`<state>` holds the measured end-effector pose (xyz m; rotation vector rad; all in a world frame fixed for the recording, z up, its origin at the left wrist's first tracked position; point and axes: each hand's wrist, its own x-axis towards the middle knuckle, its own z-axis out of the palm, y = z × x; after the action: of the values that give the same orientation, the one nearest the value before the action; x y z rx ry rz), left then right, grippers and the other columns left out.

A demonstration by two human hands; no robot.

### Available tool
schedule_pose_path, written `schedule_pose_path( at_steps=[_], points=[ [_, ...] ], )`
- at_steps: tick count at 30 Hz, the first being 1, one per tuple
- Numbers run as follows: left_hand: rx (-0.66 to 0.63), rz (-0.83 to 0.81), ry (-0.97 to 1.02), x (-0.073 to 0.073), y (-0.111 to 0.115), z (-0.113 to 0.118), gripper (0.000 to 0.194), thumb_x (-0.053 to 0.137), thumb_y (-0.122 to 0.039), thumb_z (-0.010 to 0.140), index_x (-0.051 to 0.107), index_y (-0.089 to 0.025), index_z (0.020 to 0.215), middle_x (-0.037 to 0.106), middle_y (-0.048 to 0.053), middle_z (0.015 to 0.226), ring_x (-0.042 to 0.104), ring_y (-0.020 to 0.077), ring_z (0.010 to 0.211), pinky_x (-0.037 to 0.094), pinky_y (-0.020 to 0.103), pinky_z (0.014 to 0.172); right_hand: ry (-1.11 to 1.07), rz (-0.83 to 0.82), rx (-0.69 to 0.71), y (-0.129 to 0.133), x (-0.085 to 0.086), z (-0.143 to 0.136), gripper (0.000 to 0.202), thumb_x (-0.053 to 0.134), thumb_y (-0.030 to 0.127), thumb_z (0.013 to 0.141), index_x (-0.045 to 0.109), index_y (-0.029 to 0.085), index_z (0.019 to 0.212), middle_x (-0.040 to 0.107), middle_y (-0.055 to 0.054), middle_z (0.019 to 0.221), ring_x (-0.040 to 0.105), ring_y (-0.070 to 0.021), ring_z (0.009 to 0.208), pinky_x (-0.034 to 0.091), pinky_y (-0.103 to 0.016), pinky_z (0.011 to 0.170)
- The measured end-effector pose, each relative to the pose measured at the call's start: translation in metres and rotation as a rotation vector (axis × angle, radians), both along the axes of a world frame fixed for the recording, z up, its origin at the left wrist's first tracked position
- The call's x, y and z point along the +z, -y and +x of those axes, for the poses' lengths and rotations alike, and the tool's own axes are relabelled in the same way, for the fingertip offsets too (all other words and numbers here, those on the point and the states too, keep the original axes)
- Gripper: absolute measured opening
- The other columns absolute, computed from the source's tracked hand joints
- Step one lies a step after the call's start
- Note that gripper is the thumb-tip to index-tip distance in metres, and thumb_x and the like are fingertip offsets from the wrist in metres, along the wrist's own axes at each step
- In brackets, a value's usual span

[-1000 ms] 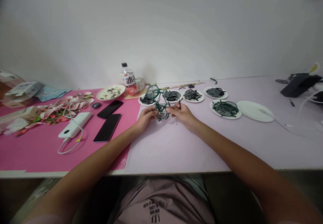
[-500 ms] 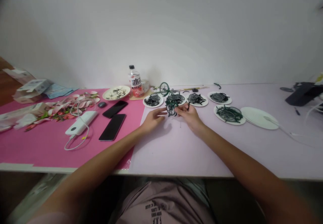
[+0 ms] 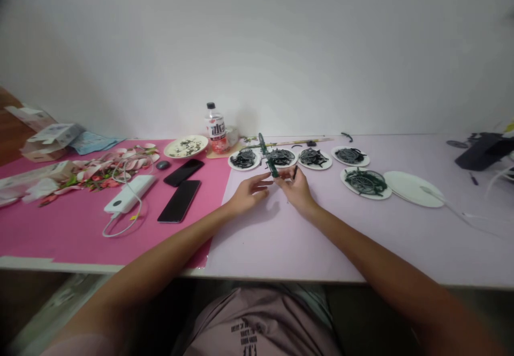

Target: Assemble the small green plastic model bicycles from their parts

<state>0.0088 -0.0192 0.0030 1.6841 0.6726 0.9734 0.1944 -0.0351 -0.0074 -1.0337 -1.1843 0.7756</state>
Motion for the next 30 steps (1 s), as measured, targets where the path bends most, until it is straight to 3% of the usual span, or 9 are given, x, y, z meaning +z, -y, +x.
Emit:
schedule_pose_path(
  at_steps=[5,9,15,20,23,27,30],
  points=[
    [0.027,0.037,0.019,0.001,0.005,0.002,0.068,0.076,-0.013,0.075,0.061,-0.018,0.141,0.065,0.016,0.145,0.069,0.0317,0.123,0.052,0.045,0.110,0.046,0.053,0.060,0.007,-0.001,-0.008,0.055,0.086,0.045,0.074,0.035,0.027,0.081,0.066,-0.001,0.093,0.064,-0.0202,0.090,0.055,-0.040,0.087],
    [0.047,0.020,0.056,0.000,0.004,0.002,0.056,0.082,-0.025,0.080,0.063,-0.014,0.131,0.069,0.019,0.133,0.072,0.0311,0.115,0.056,0.043,0.104,0.054,0.084,0.108,0.012,-0.001,-0.012,0.050,0.083,0.041,0.078,0.035,0.028,0.083,0.067,-0.002,0.098,0.066,-0.0207,0.097,0.056,-0.041,0.093],
    [0.087,0.014,0.064,-0.001,0.001,0.001,0.057,0.081,-0.044,0.086,0.061,-0.013,0.129,0.075,0.016,0.118,0.073,0.0311,0.111,0.056,0.040,0.100,0.079,0.078,0.100,0.018,0.006,-0.016,0.054,0.085,0.048,0.076,0.035,0.028,0.082,0.068,-0.004,0.104,0.067,-0.0224,0.102,0.056,-0.043,0.096],
    [0.119,0.007,0.099,-0.003,0.000,0.003,0.054,0.078,-0.046,0.088,0.062,-0.014,0.128,0.073,0.015,0.124,0.071,0.0300,0.114,0.056,0.038,0.099,0.098,0.098,0.146,0.021,0.008,-0.018,0.051,0.083,0.049,0.080,0.036,0.028,0.083,0.064,-0.003,0.106,0.067,-0.0219,0.104,0.057,-0.044,0.099],
    [0.144,-0.042,0.154,-0.003,-0.003,0.005,0.052,0.080,-0.046,0.086,0.063,-0.015,0.123,0.074,0.014,0.122,0.072,0.0282,0.112,0.057,0.039,0.099,0.094,0.088,0.170,0.022,0.008,-0.018,0.050,0.082,0.050,0.081,0.037,0.027,0.083,0.064,-0.003,0.107,0.068,-0.0220,0.103,0.058,-0.046,0.100],
    [0.127,-0.192,0.211,-0.003,-0.007,0.004,0.058,0.087,-0.047,0.079,0.059,-0.016,0.119,0.078,0.008,0.097,0.075,0.0243,0.095,0.060,0.042,0.095,0.112,0.091,0.181,0.023,0.009,-0.018,0.047,0.079,0.051,0.083,0.038,0.027,0.082,0.065,-0.005,0.109,0.069,-0.0227,0.102,0.058,-0.046,0.100],
    [0.111,-0.255,0.246,-0.004,-0.009,0.002,0.061,0.089,-0.048,0.077,0.057,-0.016,0.118,0.077,0.005,0.091,0.076,0.0212,0.089,0.060,0.043,0.096,0.143,0.101,0.184,0.021,0.008,-0.017,0.042,0.077,0.049,0.086,0.040,0.028,0.082,0.067,-0.005,0.107,0.068,-0.0239,0.105,0.056,-0.046,0.101]
  ],
)
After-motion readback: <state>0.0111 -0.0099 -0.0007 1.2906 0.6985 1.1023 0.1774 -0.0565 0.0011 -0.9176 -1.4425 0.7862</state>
